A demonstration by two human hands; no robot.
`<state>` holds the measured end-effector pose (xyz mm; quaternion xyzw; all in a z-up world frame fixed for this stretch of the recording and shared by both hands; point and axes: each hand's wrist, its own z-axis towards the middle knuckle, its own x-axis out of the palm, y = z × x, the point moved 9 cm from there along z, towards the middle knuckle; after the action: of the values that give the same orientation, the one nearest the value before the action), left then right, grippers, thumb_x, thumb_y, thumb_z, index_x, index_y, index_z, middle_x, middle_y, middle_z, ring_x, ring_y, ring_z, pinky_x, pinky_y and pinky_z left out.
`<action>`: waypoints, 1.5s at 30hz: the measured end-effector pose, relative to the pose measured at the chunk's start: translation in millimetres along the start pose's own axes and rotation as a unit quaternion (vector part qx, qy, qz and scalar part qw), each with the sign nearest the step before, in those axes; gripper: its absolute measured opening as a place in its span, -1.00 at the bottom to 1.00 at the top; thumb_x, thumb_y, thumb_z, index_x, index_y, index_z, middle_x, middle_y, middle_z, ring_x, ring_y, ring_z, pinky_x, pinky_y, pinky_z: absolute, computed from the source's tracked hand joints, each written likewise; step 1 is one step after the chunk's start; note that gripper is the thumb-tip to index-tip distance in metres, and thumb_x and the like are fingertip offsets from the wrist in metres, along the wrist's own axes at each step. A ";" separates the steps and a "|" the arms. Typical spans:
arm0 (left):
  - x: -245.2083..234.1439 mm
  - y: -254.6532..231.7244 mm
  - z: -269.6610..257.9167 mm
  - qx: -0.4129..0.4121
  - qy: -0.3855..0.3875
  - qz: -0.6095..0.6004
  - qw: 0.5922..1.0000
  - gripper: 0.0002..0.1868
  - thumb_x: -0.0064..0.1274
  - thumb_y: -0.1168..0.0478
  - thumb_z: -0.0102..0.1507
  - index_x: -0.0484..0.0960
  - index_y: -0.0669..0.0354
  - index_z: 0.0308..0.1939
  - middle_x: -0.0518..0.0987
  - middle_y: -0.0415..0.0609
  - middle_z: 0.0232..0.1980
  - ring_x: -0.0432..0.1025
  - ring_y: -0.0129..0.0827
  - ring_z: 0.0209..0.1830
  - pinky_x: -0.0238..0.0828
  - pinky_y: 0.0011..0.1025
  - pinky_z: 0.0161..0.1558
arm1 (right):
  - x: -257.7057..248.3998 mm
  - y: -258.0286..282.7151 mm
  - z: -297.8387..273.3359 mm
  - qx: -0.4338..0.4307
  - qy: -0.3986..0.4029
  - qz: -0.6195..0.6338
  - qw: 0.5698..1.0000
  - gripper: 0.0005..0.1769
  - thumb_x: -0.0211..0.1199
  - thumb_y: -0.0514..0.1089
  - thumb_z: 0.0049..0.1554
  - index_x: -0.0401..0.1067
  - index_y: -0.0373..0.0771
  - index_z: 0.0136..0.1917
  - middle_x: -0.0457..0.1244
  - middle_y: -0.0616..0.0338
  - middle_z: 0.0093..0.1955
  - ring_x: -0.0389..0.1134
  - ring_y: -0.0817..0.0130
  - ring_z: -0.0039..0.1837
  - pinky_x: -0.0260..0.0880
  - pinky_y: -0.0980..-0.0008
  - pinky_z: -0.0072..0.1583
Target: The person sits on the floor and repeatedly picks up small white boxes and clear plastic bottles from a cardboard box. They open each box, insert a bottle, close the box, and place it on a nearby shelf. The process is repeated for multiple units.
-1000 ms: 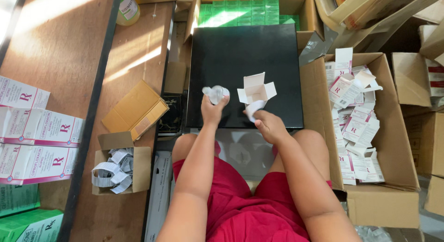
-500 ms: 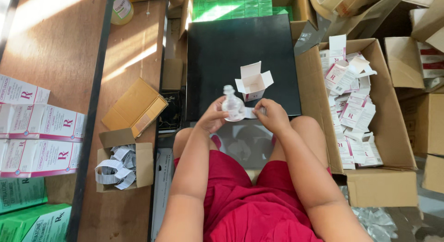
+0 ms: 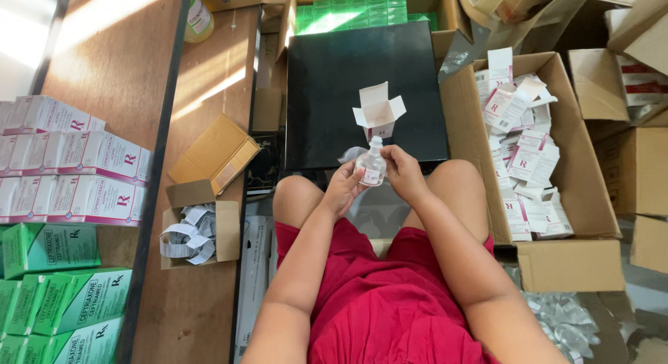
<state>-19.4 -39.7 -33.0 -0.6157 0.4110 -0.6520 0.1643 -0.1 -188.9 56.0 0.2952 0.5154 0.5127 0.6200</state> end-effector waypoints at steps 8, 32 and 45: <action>-10.3 -7.2 0.0 0.149 -0.014 0.114 0.982 -0.19 0.24 0.24 0.35 -0.01 0.30 0.46 0.48 0.16 0.24 0.50 -0.26 0.16 0.58 -0.24 0.14 | -11.9 -4.3 -16.8 0.149 0.008 0.000 0.989 -0.45 0.21 -0.40 0.11 0.26 -0.27 0.37 0.39 0.05 0.08 0.45 0.21 0.00 0.46 0.31 0.02; 58.9 -32.5 -5.1 0.367 -0.006 0.630 0.684 -0.17 0.33 0.32 0.03 0.24 0.07 0.33 0.30 0.22 0.42 0.28 0.19 0.37 0.37 -0.10 0.32 | 30.6 -68.6 -44.1 0.212 -0.132 0.299 0.921 -0.23 0.45 -0.15 0.11 0.13 -0.46 0.42 0.32 0.00 0.19 0.36 0.39 0.16 0.38 0.44 0.17; 68.5 -69.8 8.6 0.338 0.001 0.684 0.646 -0.14 0.22 0.37 -0.08 0.27 0.01 0.30 0.27 0.19 0.35 0.18 0.18 0.42 0.20 0.10 0.40 | 13.4 -92.9 -32.7 0.197 -0.152 0.288 0.925 -0.43 0.39 -0.19 0.14 0.22 -0.41 0.31 0.35 0.05 0.16 0.40 0.43 0.14 0.43 0.47 0.13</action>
<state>-3.8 -49.5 63.4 -0.0603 0.4664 -0.4485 0.7600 -0.9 -209.5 -41.2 0.6216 0.3986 0.5059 0.4459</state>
